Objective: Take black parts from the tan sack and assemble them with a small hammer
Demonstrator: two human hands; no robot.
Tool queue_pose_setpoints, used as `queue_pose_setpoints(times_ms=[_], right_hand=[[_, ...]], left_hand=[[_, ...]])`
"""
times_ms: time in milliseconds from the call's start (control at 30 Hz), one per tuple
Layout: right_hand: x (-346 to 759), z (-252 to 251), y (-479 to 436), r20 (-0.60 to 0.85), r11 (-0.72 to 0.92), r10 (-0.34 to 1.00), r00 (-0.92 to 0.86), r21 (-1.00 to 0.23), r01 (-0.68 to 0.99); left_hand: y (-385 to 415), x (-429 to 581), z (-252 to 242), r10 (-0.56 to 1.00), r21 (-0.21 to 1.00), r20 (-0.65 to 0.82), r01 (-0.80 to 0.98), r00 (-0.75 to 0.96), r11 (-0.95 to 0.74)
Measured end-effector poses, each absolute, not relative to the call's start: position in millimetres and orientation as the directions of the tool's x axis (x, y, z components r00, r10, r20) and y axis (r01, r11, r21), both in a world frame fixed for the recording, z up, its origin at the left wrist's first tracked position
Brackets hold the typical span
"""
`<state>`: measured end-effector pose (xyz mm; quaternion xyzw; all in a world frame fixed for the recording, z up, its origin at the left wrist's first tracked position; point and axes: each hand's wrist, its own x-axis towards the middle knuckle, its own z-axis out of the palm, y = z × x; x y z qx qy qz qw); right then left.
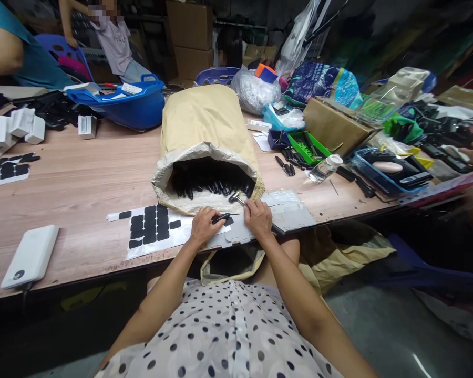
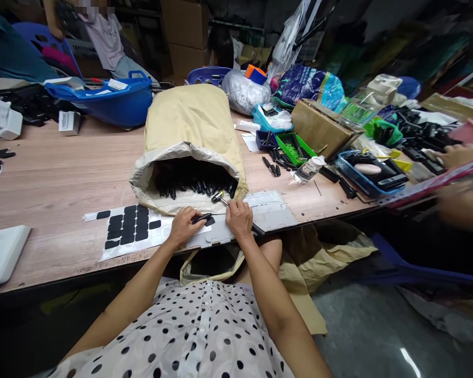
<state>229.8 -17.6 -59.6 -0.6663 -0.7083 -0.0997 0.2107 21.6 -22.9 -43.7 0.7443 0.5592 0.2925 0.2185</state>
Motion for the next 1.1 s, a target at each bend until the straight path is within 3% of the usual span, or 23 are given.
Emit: queue_pose_setpoints(times_ms=[167,267,333,467,567,667,867,1000,1100], right_hand=[[230,-57,-17,0.414,0.087,0.91,-0.022,-0.139,0.986],[230,-56,-18,0.408,0.084,0.913,-0.012,-0.159,0.984],[229,-56,-18,0.402,0.084,0.915,-0.007,-0.174,0.981],[229,-57,-18,0.385,0.082,0.923,0.001,-0.199,0.977],[229,-58,-17,0.389,0.081,0.921,0.007,-0.209,0.974],[228,-58,-17,0.402,0.08,0.916,0.011,-0.21,0.974],[226,-55,-18,0.379,0.059,0.925,0.024,-0.207,0.977],[226,-55,-18,0.399,0.071,0.917,0.02,-0.214,0.974],[226,-56,-19,0.404,0.069,0.914,0.019,-0.202,0.977]], left_hand=[[-52,27,-27,0.92,0.709,0.201,0.598,0.337,-0.374],[-86,38,-18,0.845,0.799,0.044,0.489,0.532,-0.349],[-105,46,-20,0.786,0.808,-0.094,0.509,0.61,-0.299],[-119,55,-45,0.759,0.692,-0.384,0.708,0.526,-0.14],[-116,56,-68,0.764,0.573,-0.512,0.819,0.392,-0.036],[-112,56,-82,0.779,0.519,-0.536,0.855,0.326,-0.001],[-111,59,-76,0.777,0.549,-0.511,0.835,0.368,-0.034],[-107,61,-50,0.684,0.667,-0.499,0.739,0.532,-0.089],[-90,58,-22,0.605,0.802,-0.469,0.597,0.644,-0.015]])
